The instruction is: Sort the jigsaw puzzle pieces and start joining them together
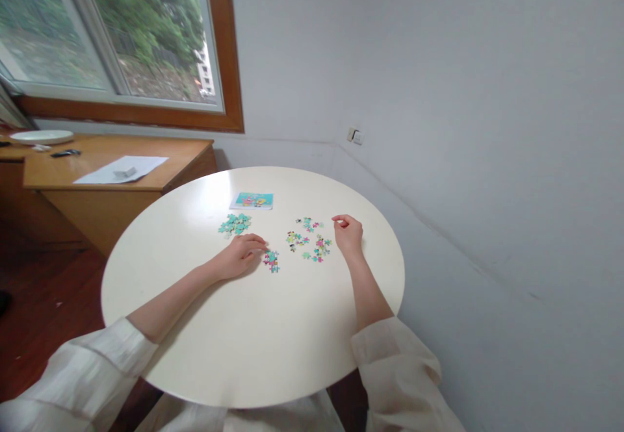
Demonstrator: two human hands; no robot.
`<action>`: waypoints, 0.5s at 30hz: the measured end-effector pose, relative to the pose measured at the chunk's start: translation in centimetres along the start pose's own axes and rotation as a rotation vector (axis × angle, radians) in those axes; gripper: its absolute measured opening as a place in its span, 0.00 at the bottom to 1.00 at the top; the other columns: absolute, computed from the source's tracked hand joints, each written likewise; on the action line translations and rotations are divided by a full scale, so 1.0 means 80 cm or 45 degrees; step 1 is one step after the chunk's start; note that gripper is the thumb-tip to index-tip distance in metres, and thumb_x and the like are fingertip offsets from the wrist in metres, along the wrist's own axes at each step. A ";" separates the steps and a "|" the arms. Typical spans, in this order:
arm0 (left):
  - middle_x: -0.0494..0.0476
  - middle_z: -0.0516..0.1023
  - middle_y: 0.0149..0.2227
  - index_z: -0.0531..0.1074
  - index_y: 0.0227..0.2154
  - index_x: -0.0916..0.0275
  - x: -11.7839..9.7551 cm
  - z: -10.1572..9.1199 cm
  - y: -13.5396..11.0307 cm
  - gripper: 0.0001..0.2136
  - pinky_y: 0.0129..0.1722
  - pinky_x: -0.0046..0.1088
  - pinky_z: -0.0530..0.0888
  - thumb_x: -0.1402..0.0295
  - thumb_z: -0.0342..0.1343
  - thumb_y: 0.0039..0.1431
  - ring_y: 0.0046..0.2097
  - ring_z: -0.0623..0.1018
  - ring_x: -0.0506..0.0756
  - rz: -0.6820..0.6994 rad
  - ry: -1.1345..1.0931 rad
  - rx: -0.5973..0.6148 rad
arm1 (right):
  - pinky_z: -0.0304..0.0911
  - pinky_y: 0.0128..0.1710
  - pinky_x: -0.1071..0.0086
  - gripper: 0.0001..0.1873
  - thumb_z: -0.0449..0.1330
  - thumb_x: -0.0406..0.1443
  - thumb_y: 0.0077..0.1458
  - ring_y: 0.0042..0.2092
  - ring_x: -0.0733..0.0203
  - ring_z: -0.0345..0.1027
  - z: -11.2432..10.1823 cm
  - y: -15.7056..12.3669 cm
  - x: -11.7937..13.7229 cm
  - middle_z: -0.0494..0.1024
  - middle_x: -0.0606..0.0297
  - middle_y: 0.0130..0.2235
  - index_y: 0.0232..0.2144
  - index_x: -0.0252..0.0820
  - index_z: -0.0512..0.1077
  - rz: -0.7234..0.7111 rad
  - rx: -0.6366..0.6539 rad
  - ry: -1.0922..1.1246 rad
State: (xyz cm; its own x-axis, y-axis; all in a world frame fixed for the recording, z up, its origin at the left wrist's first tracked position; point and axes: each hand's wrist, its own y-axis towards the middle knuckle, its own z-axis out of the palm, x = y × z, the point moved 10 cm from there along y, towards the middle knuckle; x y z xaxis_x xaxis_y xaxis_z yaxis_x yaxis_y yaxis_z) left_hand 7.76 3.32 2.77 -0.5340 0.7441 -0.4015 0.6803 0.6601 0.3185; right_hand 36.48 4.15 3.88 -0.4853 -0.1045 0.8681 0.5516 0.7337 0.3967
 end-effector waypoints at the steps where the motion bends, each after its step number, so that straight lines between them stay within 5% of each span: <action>1: 0.60 0.75 0.46 0.76 0.39 0.62 0.000 0.000 0.000 0.17 0.53 0.40 0.66 0.78 0.45 0.50 0.48 0.73 0.57 -0.003 -0.003 0.001 | 0.50 0.22 0.71 0.12 0.57 0.39 0.39 0.20 0.68 0.53 -0.001 0.000 0.000 0.63 0.71 0.18 0.25 0.37 0.75 0.006 -0.005 0.008; 15: 0.61 0.75 0.45 0.76 0.38 0.62 0.001 0.002 0.000 0.18 0.51 0.38 0.68 0.79 0.45 0.49 0.48 0.73 0.57 0.035 -0.039 -0.018 | 0.53 0.23 0.70 0.19 0.65 0.45 0.33 0.22 0.68 0.54 -0.007 0.001 0.007 0.60 0.75 0.17 0.28 0.39 0.71 0.007 -0.034 0.176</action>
State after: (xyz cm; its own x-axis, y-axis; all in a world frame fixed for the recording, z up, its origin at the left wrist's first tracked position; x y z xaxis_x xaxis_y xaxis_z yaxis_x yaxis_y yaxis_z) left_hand 7.82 3.37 2.62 -0.4996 0.7584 -0.4185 0.6872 0.6412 0.3416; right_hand 36.63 3.80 4.57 -0.3849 -0.1934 0.9025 0.5728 0.7166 0.3979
